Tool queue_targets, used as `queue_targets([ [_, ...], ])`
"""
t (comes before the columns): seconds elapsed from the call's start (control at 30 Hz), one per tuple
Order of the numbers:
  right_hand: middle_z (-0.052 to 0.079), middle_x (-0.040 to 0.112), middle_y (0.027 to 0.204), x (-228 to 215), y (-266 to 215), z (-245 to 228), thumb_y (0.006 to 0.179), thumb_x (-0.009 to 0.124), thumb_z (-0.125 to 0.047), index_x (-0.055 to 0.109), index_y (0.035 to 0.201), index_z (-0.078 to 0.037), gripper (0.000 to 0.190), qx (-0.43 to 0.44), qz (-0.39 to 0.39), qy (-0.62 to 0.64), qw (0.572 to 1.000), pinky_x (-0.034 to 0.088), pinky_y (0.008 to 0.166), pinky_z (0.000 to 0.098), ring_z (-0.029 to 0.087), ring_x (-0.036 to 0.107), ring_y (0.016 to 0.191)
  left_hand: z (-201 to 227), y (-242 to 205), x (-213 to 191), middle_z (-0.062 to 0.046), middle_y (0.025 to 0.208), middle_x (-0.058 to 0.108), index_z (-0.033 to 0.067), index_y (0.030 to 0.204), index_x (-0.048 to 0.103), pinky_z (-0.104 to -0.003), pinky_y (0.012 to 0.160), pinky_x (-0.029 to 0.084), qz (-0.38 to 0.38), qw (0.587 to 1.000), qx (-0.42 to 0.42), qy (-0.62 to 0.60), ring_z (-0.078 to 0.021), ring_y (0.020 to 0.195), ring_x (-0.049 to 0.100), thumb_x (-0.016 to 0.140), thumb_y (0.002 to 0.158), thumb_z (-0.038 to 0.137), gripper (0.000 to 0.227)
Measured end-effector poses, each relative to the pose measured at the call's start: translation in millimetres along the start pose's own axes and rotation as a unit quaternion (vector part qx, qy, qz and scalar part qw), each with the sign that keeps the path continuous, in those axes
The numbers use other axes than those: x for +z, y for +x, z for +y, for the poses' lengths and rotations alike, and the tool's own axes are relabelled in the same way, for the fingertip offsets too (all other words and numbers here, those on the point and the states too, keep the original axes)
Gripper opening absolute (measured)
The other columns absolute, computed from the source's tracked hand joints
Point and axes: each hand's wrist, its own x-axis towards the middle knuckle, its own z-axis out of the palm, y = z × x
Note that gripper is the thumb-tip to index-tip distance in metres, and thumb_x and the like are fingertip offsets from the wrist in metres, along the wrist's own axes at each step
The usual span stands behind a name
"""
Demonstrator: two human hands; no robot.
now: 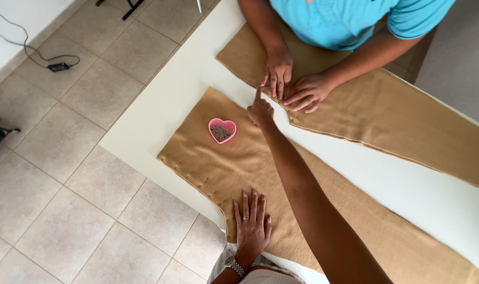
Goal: The person pins a piece of tan fabric on a white table using straight pins from a pink heart-shaped container. Another person assists by holding and aligning the fabric. The recorder smooths the fabric and places pins along the edges.
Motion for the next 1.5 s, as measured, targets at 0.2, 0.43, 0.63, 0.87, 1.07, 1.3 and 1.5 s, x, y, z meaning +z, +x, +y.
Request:
queue_targets([
  [0.2, 0.024, 0.069, 0.14, -9.7, -23.5, -15.7, 0.105, 0.058, -0.044, -0.003, 0.177, -0.015, 0.098, 0.024, -0.024, -0.01, 0.999, 0.052, 0.104, 0.0607, 0.045, 0.067, 0.127, -3.2, 4.6, -8.6, -0.019, 0.179, 0.028, 0.0093, 0.166, 0.045, -0.07, 0.132, 0.015, 0.003, 1.0, 0.001, 0.016, -0.0452, 0.165, 0.022, 0.053, 0.106, 0.043, 0.069],
  [0.43, 0.022, 0.072, 0.13, 3.0, -17.3, -2.5, 0.101, 0.05, -0.032, -0.002, 0.177, -0.017, 0.093, -0.046, 0.017, -0.035, 0.998, 0.051, 0.097, 0.0636, 0.049, 0.069, 0.113, -4.8, 0.3, -7.0, -0.01, 0.17, 0.048, 0.0107, 0.155, 0.059, -0.07, 0.129, 0.023, 0.047, 0.991, -0.002, -0.124, -0.0397, 0.158, 0.038, 0.058, 0.108, 0.031, 0.052],
  [0.63, 0.024, 0.076, 0.116, 9.6, 17.8, -34.8, 0.103, 0.049, -0.03, -0.004, 0.177, -0.028, 0.091, -0.114, 0.049, -0.061, 0.99, 0.056, 0.089, 0.0608, 0.047, 0.074, 0.1, -9.6, -18.2, 27.8, -0.008, 0.148, 0.064, 0.0137, 0.149, 0.064, -0.061, 0.097, 0.044, 0.007, 0.982, 0.001, -0.188, -0.0377, 0.119, 0.061, 0.062, 0.102, 0.022, 0.049],
  [0.87, 0.024, 0.075, 0.126, 18.7, 65.6, -81.1, 0.104, 0.05, -0.041, -0.006, 0.177, -0.033, 0.092, -0.106, 0.031, -0.056, 0.992, 0.054, 0.094, 0.0568, 0.044, 0.073, 0.108, -12.5, -22.2, 45.1, -0.003, 0.14, 0.061, 0.0164, 0.144, 0.066, -0.055, 0.096, 0.044, 0.003, 0.992, 0.03, -0.126, -0.0278, 0.113, 0.059, 0.068, 0.094, 0.025, 0.05],
  [1.07, 0.029, 0.07, 0.135, 11.3, 38.7, -52.1, 0.104, 0.058, -0.048, -0.011, 0.175, -0.025, 0.102, -0.085, 0.026, 0.154, 0.984, 0.053, 0.101, 0.0556, 0.045, 0.068, 0.125, -20.4, -19.4, 39.4, -0.008, 0.142, 0.062, 0.0146, 0.144, 0.067, -0.058, 0.094, 0.042, -0.025, 0.984, 0.028, -0.177, -0.031, 0.117, 0.059, 0.063, 0.099, 0.027, 0.046],
  [1.3, 0.001, 0.073, 0.112, 65.9, -4.5, 37.6, 0.098, 0.069, -0.02, -0.004, 0.177, -0.016, 0.108, -0.142, 0.128, 0.445, 0.875, 0.058, 0.093, 0.0283, 0.012, 0.075, 0.097, -18.5, -17.2, 31.2, -0.008, 0.144, 0.062, 0.016, 0.143, 0.064, -0.057, 0.093, 0.042, -0.021, 0.981, 0.018, -0.192, -0.0336, 0.115, 0.06, 0.06, 0.1, 0.025, 0.044],
  [1.5, 0.012, 0.071, 0.143, -1.9, -161.3, 63.0, 0.108, 0.053, -0.002, 0.016, 0.177, -0.017, 0.079, -0.22, 0.208, 0.361, 0.882, 0.052, 0.073, 0.0306, 0.013, 0.063, 0.076, -18.0, -19.5, 33.2, -0.005, 0.142, 0.06, 0.0178, 0.144, 0.065, -0.058, 0.1, 0.044, -0.031, 0.986, 0.017, -0.165, -0.0315, 0.119, 0.057, 0.065, 0.097, 0.022, 0.048],
])
